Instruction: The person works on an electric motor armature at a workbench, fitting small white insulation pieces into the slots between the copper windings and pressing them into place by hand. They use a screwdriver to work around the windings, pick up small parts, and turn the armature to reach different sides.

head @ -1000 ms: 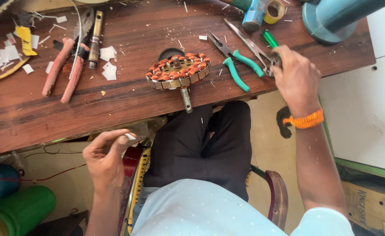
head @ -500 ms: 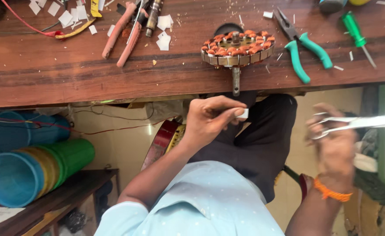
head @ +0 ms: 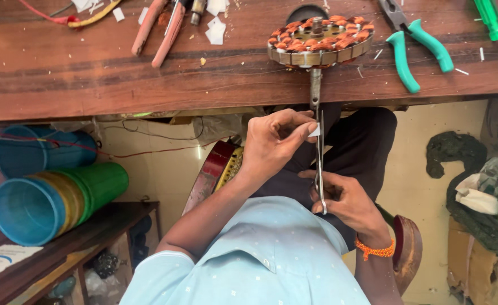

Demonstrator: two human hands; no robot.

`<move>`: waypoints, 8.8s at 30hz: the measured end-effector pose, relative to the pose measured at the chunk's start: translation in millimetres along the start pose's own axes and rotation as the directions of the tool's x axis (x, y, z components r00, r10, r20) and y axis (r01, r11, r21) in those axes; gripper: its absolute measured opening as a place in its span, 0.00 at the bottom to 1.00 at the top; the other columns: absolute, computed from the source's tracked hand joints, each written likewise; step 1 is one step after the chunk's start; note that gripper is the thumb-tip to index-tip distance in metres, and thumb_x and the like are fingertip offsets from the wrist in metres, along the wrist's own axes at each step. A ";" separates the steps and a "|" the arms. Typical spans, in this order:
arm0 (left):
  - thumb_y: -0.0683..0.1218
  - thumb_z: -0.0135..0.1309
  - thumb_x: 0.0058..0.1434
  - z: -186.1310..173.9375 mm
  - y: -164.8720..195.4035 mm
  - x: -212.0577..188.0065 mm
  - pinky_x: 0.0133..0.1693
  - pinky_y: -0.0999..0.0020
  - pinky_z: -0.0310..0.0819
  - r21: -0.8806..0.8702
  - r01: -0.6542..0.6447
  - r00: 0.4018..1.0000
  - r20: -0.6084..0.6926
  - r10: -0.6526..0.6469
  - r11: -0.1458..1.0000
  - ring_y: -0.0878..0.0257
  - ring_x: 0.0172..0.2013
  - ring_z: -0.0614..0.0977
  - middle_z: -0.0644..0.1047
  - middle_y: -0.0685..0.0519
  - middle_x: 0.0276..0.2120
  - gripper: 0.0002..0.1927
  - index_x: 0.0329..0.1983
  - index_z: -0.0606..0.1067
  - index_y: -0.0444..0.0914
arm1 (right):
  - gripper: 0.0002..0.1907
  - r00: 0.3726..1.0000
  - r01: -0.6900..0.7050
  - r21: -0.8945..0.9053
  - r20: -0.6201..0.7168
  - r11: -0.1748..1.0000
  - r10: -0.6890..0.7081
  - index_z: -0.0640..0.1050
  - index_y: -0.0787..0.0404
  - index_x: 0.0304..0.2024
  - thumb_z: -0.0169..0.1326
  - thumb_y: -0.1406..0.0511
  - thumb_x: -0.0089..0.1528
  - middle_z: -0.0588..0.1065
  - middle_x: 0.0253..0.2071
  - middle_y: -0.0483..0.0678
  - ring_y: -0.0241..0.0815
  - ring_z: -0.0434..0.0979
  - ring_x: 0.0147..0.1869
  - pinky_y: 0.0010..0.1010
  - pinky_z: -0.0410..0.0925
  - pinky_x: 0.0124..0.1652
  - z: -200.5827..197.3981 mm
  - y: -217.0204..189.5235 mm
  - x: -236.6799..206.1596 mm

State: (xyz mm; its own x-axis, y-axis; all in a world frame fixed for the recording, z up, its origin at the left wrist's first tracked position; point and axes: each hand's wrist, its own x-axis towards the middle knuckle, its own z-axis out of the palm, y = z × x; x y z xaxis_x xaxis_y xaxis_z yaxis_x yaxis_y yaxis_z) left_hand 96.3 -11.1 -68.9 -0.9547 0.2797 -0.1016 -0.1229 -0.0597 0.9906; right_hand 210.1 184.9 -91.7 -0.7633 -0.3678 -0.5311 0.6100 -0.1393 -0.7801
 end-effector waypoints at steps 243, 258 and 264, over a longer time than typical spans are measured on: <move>0.42 0.66 0.57 -33.3 76.8 123.7 0.32 0.57 0.70 0.454 -0.672 0.735 0.321 0.597 0.585 0.52 0.27 0.81 0.81 0.45 0.52 0.56 0.79 0.44 0.57 | 0.06 0.030 0.642 -0.765 -0.049 0.057 -0.998 0.70 0.63 0.47 0.55 0.69 0.71 0.79 0.58 0.59 0.54 0.75 0.69 0.41 0.70 0.68 -4.9 -132.8 102.6; 0.44 0.61 0.60 -16.0 92.5 130.1 0.50 0.58 0.79 0.568 -0.481 0.876 0.273 0.398 0.668 0.53 0.52 0.84 0.82 0.52 0.51 0.25 0.62 0.72 0.46 | 0.07 0.176 0.816 -0.483 -0.314 0.317 -0.933 0.66 0.66 0.48 0.51 0.72 0.72 0.72 0.62 0.59 0.39 0.76 0.62 0.28 0.72 0.58 1.9 -123.4 145.4; 0.43 0.61 0.60 -12.9 95.0 140.7 0.49 0.60 0.79 0.593 -0.431 0.901 0.239 0.363 0.680 0.55 0.50 0.85 0.83 0.54 0.47 0.19 0.55 0.76 0.46 | 0.07 0.249 0.846 -0.398 -0.295 0.355 -0.923 0.63 0.65 0.50 0.49 0.72 0.75 0.69 0.63 0.58 0.38 0.72 0.62 0.26 0.69 0.59 -3.8 -123.1 153.8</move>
State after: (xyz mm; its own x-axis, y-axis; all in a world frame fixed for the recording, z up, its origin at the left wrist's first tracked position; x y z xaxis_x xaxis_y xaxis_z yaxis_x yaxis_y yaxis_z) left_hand -53.2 10.2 9.7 -0.8400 0.4590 0.2894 0.4883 0.4069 0.7720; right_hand 16.8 149.0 -78.6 -0.8154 0.3080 0.4901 -0.5136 0.0054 -0.8580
